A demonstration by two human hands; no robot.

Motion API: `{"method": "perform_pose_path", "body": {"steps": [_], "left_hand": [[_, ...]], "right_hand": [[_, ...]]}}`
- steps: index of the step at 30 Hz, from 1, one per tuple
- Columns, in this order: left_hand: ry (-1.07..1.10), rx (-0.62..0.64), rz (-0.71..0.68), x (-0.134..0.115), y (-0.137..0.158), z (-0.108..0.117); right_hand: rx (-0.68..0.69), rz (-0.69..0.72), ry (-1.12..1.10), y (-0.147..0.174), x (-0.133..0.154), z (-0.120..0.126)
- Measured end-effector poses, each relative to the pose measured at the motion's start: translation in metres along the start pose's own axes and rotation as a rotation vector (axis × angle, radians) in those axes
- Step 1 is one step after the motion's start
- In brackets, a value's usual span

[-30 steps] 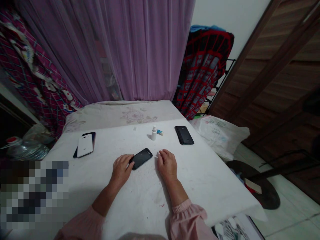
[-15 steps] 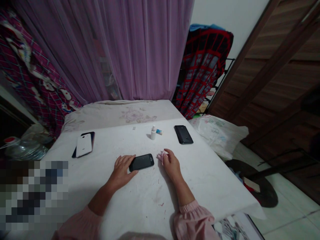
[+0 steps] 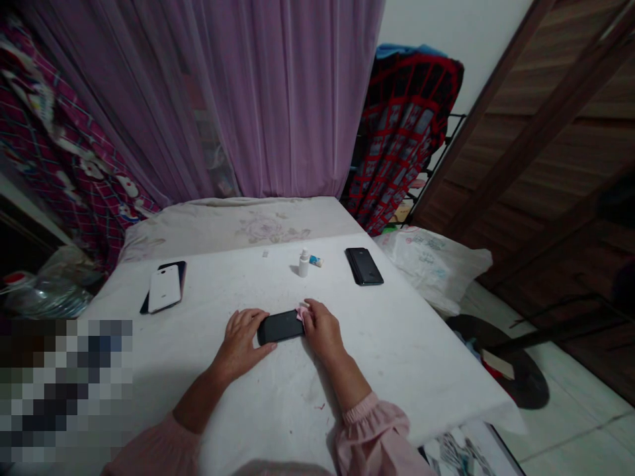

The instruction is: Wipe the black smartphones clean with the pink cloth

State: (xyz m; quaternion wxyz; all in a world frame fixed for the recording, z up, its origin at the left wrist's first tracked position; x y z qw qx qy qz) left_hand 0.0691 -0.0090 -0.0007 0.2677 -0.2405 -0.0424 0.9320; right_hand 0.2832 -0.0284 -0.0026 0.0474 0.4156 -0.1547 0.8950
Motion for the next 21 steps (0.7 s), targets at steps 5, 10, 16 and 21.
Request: {"method": "perform_pose_path", "body": {"steps": [5, 10, 16, 21], "left_hand": [[0.009, -0.013, -0.027, 0.003, 0.003, -0.001], [0.013, -0.046, -0.025, 0.008, 0.006, -0.006], [0.027, -0.088, -0.018, 0.009, 0.005, -0.008], [0.034, -0.079, -0.013, 0.008, 0.005, -0.007]], "right_hand": [[-0.029, 0.134, 0.222, -0.001, 0.011, -0.003], [-0.039, 0.219, 0.472, 0.005, 0.025, -0.002], [-0.046, 0.171, 0.556, -0.006, 0.027, -0.002], [-0.01, 0.222, 0.614, -0.014, 0.04, -0.02]]}}
Point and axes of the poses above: each hand's wrist, its own y-axis away from the middle knuckle, its own z-axis out of the back of the hand, x = y × z, the point moved 2 cm from there along -y, towards the middle knuckle, and after that the axes turned 3 degrees about x, right-handed, at the moved point
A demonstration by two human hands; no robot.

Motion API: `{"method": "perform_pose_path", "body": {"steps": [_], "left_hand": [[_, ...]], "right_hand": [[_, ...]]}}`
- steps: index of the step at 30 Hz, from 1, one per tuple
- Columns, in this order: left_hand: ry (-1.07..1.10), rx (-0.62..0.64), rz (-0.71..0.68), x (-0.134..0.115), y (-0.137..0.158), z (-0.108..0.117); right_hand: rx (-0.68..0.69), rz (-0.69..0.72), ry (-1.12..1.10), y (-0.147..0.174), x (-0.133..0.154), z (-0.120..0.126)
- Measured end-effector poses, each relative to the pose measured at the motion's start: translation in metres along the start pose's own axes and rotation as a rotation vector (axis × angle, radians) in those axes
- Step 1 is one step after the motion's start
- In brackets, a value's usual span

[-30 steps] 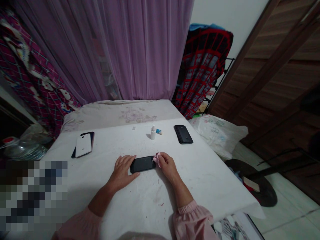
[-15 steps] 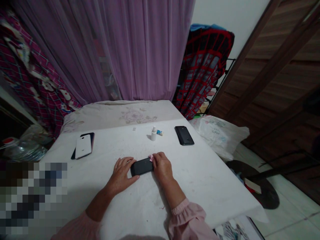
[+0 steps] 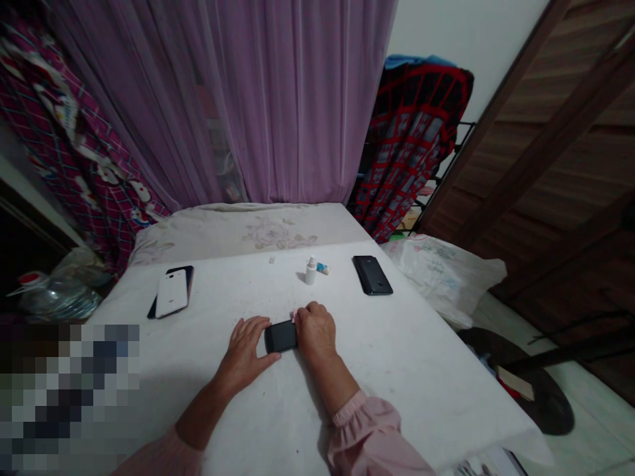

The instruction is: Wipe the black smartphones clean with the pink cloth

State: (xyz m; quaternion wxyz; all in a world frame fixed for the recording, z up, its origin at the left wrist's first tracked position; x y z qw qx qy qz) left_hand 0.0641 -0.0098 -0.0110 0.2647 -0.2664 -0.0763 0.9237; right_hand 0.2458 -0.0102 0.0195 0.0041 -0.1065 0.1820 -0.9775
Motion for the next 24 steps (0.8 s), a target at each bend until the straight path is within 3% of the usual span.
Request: {"method": "perform_pose_path", "body": {"steps": [5, 9, 16, 24], "left_hand": [[-0.009, -0.022, 0.021, -0.002, -0.001, 0.0], [-0.013, -0.045, 0.041, -0.003, -0.001, -0.001], [-0.005, -0.069, 0.035, -0.003, -0.001, -0.001], [-0.004, -0.063, 0.039, -0.003, -0.001, 0.0]], "right_hand": [[-0.015, 0.118, -0.033, 0.0, 0.039, -0.006], [-0.02, 0.147, -0.052, 0.005, 0.05, -0.005], [-0.066, 0.254, -0.171, 0.028, 0.031, 0.0], [-0.076, 0.236, -0.172, 0.043, 0.008, 0.006]]}}
Point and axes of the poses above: each hand's wrist, its own y-axis away from the middle knuckle, its own z-axis out of the back of the hand, x = y × z, the point moved 2 cm from there along -y, towards the middle knuckle, and after that the axes turned 3 degrees about x, right-handed, at the moved point
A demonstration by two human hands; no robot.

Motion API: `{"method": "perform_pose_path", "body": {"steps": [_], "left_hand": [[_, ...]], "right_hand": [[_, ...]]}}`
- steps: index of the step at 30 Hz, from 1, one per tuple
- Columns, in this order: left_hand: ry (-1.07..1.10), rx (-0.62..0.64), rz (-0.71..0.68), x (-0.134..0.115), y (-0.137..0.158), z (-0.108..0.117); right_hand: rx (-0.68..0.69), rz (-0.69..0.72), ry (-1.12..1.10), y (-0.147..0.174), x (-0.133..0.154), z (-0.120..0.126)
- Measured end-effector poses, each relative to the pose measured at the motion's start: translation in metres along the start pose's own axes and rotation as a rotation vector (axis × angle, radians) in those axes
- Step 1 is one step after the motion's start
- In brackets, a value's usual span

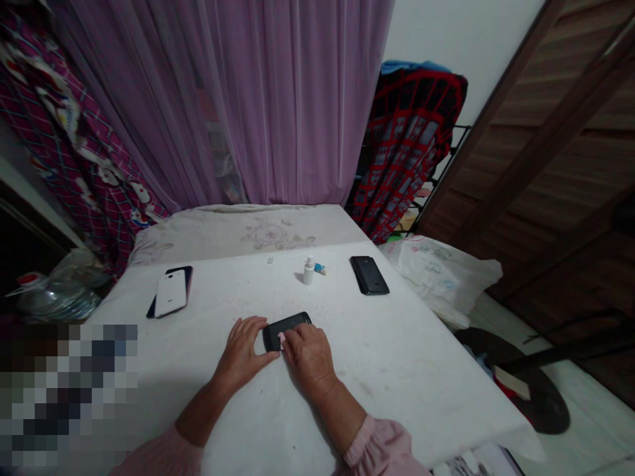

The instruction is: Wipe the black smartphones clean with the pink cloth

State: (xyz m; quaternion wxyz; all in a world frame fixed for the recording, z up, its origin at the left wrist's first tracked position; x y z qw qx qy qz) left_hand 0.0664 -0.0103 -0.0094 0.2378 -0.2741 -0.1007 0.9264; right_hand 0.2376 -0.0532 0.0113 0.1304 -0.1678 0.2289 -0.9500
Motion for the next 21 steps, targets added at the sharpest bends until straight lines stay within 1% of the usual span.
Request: {"method": "perform_pose_path", "body": {"steps": [6, 9, 14, 17, 21], "left_hand": [[0.009, 0.049, 0.001, 0.001, -0.002, 0.0], [0.019, 0.072, 0.0, 0.002, -0.002, -0.001], [0.03, 0.08, -0.004, 0.004, -0.003, -0.003], [0.038, 0.09, -0.011, 0.004, -0.004, -0.002], [0.042, 0.11, 0.004, 0.005, -0.005, -0.002]], "right_hand": [[-0.046, -0.173, 0.025, 0.003, -0.034, 0.008], [-0.052, -0.249, 0.027, -0.003, -0.043, 0.008], [-0.012, -0.326, 0.043, -0.022, -0.044, 0.0], [0.026, -0.337, 0.048, -0.032, -0.042, -0.003], [0.075, -0.315, 0.047, -0.038, -0.034, -0.004]]}}
Point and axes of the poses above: each hand's wrist, its own y-axis away from the middle knuckle, its own z-axis out of the back of the hand, x = y × z, the point moved 2 cm from there along -y, towards the middle knuckle, and after that the axes turned 3 degrees about x, right-handed, at the moved point
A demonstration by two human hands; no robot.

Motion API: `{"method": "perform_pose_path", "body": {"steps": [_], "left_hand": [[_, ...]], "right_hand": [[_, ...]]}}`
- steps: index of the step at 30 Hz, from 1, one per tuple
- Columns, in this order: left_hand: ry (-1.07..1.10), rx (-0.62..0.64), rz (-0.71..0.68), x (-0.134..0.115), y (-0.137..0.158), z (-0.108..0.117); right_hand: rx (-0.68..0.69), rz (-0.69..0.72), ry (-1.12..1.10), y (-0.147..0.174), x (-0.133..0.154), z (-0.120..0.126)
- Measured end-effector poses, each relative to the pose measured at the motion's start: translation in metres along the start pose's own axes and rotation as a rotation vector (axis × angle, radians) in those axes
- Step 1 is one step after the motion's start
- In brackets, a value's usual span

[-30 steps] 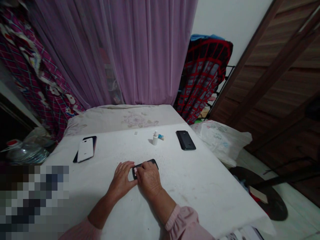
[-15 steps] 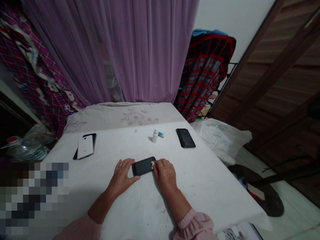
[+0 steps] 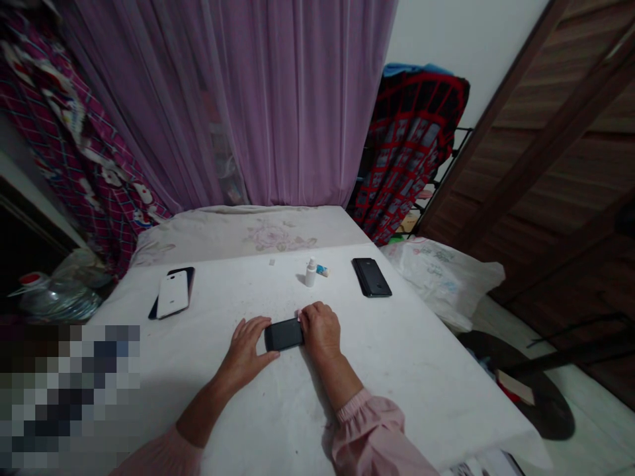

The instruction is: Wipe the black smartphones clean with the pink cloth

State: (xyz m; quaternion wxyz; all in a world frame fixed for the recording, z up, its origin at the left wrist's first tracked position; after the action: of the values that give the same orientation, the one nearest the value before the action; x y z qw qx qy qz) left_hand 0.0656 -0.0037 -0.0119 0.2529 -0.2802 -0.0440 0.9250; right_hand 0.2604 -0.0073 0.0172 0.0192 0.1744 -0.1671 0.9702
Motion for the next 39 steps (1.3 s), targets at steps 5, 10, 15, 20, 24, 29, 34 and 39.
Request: {"method": "perform_pose_path", "body": {"steps": [5, 10, 15, 20, 24, 29, 34, 39], "left_hand": [[-0.013, -0.026, 0.008, 0.001, 0.0, -0.002], [-0.04, -0.001, 0.039, 0.002, -0.001, -0.004], [-0.053, 0.045, 0.089, 0.002, -0.002, -0.003], [-0.027, 0.026, 0.089, 0.002, -0.001, -0.003], [-0.016, 0.016, 0.086, 0.004, -0.001, -0.004], [-0.044, 0.024, 0.067, 0.005, -0.002, -0.005], [-0.06, -0.005, 0.042, 0.005, -0.001, -0.005], [-0.084, 0.015, 0.015, 0.008, -0.001, -0.004]], "right_hand": [[0.007, 0.077, -0.006, 0.004, 0.018, -0.007], [-0.02, 0.154, 0.003, 0.004, 0.035, -0.015], [-0.029, 0.221, -0.012, 0.005, 0.042, -0.02], [0.0, 0.317, -0.026, 0.01, 0.043, -0.021], [0.014, 0.391, -0.062, 0.015, 0.042, -0.018], [0.069, 0.468, -0.104, 0.019, 0.039, -0.014], [0.127, 0.516, -0.172, 0.024, 0.035, -0.005], [0.172, 0.392, -0.235, 0.021, 0.018, 0.005]]}}
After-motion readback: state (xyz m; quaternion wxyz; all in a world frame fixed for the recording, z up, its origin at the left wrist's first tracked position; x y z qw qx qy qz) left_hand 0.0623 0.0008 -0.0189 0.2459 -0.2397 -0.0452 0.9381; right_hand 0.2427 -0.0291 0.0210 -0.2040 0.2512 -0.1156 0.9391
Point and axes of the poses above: each hand's wrist, its own y-axis away from the middle knuckle, its own z-axis out of the back of the hand, x = y × z, the point moved 2 cm from there along -y, towards the middle knuckle, and after that the axes turned 3 degrees about x, right-handed, at the moved point
